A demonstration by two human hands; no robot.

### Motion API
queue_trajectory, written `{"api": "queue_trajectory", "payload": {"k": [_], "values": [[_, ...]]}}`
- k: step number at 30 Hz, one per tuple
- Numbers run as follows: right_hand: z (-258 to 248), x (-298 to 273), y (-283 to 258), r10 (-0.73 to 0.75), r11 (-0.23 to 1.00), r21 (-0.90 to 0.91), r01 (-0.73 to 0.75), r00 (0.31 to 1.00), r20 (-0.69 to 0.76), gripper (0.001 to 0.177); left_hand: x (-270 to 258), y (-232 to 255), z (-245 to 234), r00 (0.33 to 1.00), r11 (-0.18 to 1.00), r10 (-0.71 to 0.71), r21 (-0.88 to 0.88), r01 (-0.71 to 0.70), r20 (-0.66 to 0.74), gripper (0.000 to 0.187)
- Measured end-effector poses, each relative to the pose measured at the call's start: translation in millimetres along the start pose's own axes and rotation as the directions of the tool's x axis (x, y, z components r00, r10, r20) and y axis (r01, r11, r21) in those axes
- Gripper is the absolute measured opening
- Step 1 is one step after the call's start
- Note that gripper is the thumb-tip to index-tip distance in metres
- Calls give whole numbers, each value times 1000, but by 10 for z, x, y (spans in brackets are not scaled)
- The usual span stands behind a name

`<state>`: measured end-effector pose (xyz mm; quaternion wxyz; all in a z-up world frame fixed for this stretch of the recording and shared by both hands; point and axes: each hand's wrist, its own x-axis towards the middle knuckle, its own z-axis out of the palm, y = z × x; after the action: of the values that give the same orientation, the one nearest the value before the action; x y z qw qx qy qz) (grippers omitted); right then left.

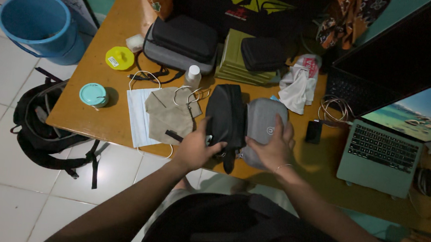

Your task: The person plugs a laptop charger into a power strip, then moves to another table to connect a power bank to a laptop. They then open a small bag, remove a wristband, and connect a cable to it.

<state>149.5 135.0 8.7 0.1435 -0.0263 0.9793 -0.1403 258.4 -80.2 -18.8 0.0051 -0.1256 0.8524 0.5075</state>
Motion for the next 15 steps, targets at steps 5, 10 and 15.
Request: {"api": "queue_trajectory", "payload": {"k": [5, 10, 15], "values": [[5, 1, 20, 23, 999, -33, -22, 999, 29, 123, 3, -4, 22, 1000, 1000, -13, -5, 13, 8, 94], [74, 21, 63, -38, 998, -49, 35, 997, -60, 121, 16, -5, 52, 999, 998, -44, 42, 44, 1, 92], [89, 61, 158, -31, 999, -30, 31, 999, -15, 122, 26, 41, 60, 999, 999, -34, 34, 33, 14, 93]]}}
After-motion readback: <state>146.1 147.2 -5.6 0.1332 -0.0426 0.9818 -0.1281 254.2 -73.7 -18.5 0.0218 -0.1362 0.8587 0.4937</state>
